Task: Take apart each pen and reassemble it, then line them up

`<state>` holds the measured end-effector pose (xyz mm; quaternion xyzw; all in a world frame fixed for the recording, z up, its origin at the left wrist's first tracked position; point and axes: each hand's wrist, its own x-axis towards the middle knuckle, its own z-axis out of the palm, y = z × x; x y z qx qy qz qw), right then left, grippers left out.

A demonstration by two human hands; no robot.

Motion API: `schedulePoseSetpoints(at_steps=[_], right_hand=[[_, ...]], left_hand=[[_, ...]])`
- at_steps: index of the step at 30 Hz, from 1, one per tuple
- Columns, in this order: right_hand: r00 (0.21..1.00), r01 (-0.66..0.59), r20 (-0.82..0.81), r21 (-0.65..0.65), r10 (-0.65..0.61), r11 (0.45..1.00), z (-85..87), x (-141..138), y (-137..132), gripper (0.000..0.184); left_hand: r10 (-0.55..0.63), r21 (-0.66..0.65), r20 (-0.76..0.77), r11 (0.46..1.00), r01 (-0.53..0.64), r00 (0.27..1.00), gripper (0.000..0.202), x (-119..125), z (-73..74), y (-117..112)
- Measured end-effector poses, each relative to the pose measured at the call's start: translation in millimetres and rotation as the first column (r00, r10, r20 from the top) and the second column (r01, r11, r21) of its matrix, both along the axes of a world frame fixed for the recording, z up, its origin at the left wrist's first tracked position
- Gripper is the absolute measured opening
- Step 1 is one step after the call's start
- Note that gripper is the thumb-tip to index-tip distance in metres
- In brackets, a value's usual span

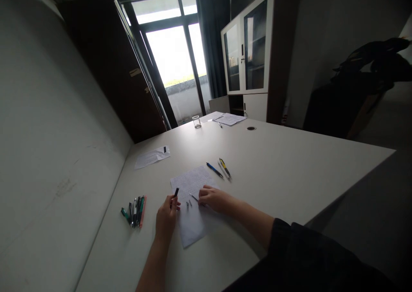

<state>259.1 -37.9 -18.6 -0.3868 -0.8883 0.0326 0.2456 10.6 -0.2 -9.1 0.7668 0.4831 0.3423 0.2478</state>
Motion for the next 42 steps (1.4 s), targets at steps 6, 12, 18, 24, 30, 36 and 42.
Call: schedulePoseSetpoints(at_steps=[6,12,18,24,30,36,42], right_hand=[[0.996,0.043,0.073,0.033,-0.046,0.999,9.1,-1.3,-4.3,0.019],[0.969,0.114,0.208,0.114,-0.136,0.987,17.6,-8.1,-14.8,0.015],[0.960,0.134,0.225,0.159,-0.168,0.978,14.3,-10.8,-20.8,0.020],[0.985,0.122,0.108,0.081,-0.131,0.989,19.9,-8.8,-21.5,0.017],[0.989,0.108,-0.104,-0.004,-0.108,0.994,22.6,-6.9,-16.0,0.022],[0.924,0.115,-0.373,0.076,-0.079,0.990,23.8,-4.8,-9.1,0.010],[0.493,0.140,-0.826,-0.235,-0.273,0.962,27.4,-3.2,-7.0,0.019]], left_hand=[[0.034,-0.010,-0.029,0.999,-0.035,0.999,0.029,-1.8,-2.1,0.5],[0.048,-0.007,-0.053,0.999,-0.048,0.997,0.028,-2.6,-1.1,1.8],[0.038,-0.004,-0.040,0.999,-0.038,0.998,0.028,-2.6,-1.5,1.8],[0.023,0.003,-0.011,1.000,-0.023,1.000,0.029,-2.0,-2.0,1.3],[-0.016,0.052,-0.003,0.999,0.016,1.000,0.030,-2.9,-2.7,2.5],[-0.074,0.122,0.013,0.990,0.072,0.997,0.028,-2.6,-0.4,1.1],[-0.176,0.192,0.008,0.966,0.172,0.984,0.026,-1.4,-4.5,0.3]])
